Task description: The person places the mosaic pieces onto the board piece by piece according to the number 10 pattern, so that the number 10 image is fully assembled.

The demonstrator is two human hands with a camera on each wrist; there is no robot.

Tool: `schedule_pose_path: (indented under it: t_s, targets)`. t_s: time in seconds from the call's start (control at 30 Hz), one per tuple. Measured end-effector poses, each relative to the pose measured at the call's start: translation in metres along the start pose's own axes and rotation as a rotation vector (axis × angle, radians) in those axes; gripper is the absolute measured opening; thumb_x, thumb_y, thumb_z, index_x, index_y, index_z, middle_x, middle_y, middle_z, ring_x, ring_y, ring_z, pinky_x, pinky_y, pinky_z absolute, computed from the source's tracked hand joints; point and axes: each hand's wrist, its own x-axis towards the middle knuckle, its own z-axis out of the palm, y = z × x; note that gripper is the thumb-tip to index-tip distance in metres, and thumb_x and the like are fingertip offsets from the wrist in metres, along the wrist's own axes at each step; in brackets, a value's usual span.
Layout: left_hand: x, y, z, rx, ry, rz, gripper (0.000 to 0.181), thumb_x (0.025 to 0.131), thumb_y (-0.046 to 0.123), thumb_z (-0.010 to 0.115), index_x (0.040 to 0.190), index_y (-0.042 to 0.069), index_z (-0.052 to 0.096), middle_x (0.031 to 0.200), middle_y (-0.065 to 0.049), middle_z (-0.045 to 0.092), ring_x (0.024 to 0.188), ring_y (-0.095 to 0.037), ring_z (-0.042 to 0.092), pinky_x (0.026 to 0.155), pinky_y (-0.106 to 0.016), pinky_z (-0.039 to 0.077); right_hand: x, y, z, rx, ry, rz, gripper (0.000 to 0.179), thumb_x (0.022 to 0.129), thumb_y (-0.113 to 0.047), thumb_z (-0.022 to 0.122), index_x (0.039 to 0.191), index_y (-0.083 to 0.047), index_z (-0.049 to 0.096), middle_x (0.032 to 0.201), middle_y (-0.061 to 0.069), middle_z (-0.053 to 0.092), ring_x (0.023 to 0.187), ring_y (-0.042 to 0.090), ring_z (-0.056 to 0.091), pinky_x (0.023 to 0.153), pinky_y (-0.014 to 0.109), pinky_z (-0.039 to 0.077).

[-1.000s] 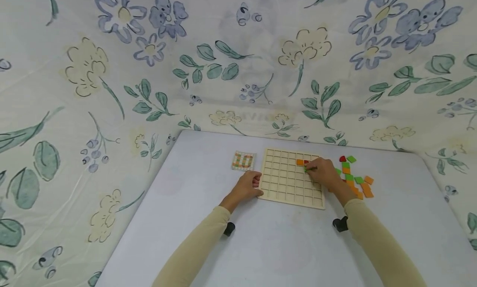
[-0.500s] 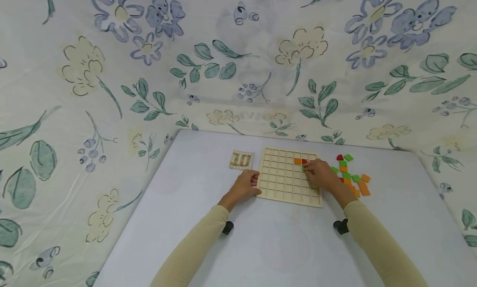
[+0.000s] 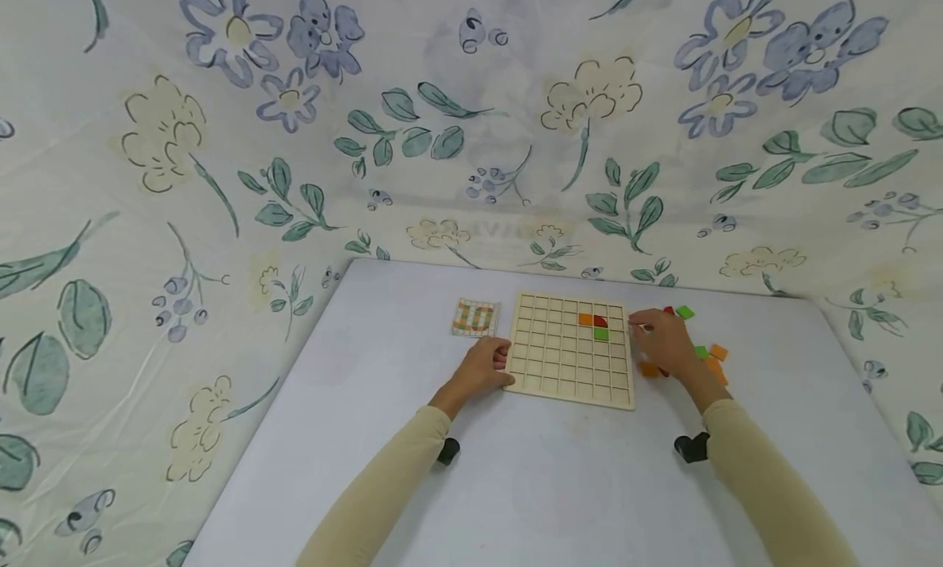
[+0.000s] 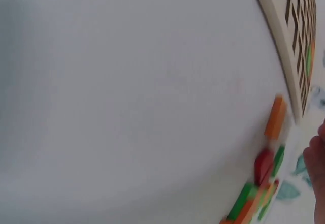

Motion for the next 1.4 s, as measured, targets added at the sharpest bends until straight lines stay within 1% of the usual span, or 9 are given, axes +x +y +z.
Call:
schedule_pose_path:
  t_s: [0.1,0.23,0.37,0.6,0.7,1.07,1.17,1.3,1.4]
  targets:
    - [-0.001,0.000,0.000,0.007,-0.001,-0.004,0.063,0.072,-0.007,0.081,0.129,-0.011,0.053,0.107,-0.012,0.054,0.097,-0.022,0.056,0.084,-0.025,0.054,-0.009,0.013,-0.018,-0.011,-0.015,0.119,0.022,0.094,-0.005,0.059,0.110,0.005,0.069,0.115,0.024,0.064,0.101,0.039,0.059,0.085,0.053,0.054]
    - [-0.001,0.000,0.000,0.008,0.001,-0.013,0.064,0.072,-0.007,0.081,0.129,-0.010,0.052,0.107,-0.012,0.053,0.098,-0.022,0.055,0.085,-0.025,0.053,-0.024,0.032,-0.040,-0.010,-0.066,0.335,0.029,0.098,-0.012,0.052,0.118,0.003,0.064,0.126,0.027,0.054,0.109,0.043,0.052,0.092,0.058,0.048]
    - [-0.001,-0.003,0.000,0.008,0.004,-0.021,0.064,0.073,-0.006,0.080,0.130,-0.009,0.052,0.109,-0.012,0.053,0.099,-0.022,0.055,0.086,-0.025,0.053,-0.038,0.051,-0.054,-0.046,-0.083,0.432,0.031,0.097,-0.014,0.050,0.119,0.005,0.062,0.127,0.031,0.051,0.110,0.047,0.049,0.095,0.062,0.045]
    - [-0.002,-0.003,0.001,-0.007,0.004,-0.024,0.064,0.073,-0.006,0.080,0.130,-0.009,0.052,0.109,-0.012,0.053,0.099,-0.022,0.055,0.086,-0.024,0.053,-0.056,0.068,-0.061,-0.074,-0.085,0.410,0.029,0.094,-0.010,0.057,0.115,0.010,0.063,0.115,0.031,0.059,0.106,0.046,0.053,0.089,0.059,0.048]
    - [-0.002,-0.002,0.000,-0.010,0.007,-0.020,0.064,0.073,-0.006,0.080,0.130,-0.009,0.052,0.109,-0.012,0.053,0.099,-0.022,0.055,0.086,-0.024,0.053,-0.058,0.068,-0.062,-0.071,-0.090,0.413,0.029,0.094,-0.010,0.058,0.116,0.010,0.062,0.115,0.031,0.059,0.106,0.045,0.054,0.089,0.057,0.049]
    - [0.000,-0.002,0.003,-0.023,0.002,0.004,0.065,0.073,-0.007,0.080,0.130,-0.010,0.051,0.110,-0.012,0.052,0.099,-0.021,0.054,0.086,-0.024,0.053,-0.062,0.073,-0.060,-0.108,-0.024,0.410,0.029,0.092,-0.009,0.058,0.112,0.011,0.063,0.111,0.030,0.062,0.102,0.045,0.055,0.086,0.058,0.048]
    - [0.001,-0.001,0.002,-0.016,0.000,0.005,0.064,0.073,-0.006,0.080,0.130,-0.009,0.052,0.110,-0.012,0.053,0.099,-0.021,0.055,0.086,-0.024,0.053,-0.059,0.074,-0.062,-0.126,-0.025,0.387,0.030,0.089,-0.009,0.060,0.110,0.012,0.063,0.105,0.029,0.063,0.097,0.044,0.055,0.083,0.057,0.049]
    - [0.003,-0.001,-0.001,0.000,0.014,0.003,0.064,0.072,-0.006,0.081,0.130,-0.009,0.053,0.108,-0.012,0.053,0.097,-0.021,0.055,0.086,-0.026,0.053,-0.046,0.072,-0.069,-0.120,-0.097,0.425,0.033,0.086,-0.011,0.062,0.109,0.012,0.062,0.104,0.029,0.061,0.096,0.043,0.049,0.083,0.057,0.047]
    - [0.002,-0.002,-0.002,0.001,0.011,0.001,0.064,0.072,-0.005,0.081,0.130,-0.009,0.053,0.108,-0.012,0.053,0.097,-0.021,0.055,0.086,-0.026,0.053,-0.034,0.063,-0.068,-0.103,-0.101,0.436,0.033,0.086,-0.010,0.064,0.110,0.012,0.061,0.105,0.029,0.061,0.096,0.042,0.049,0.085,0.056,0.048]
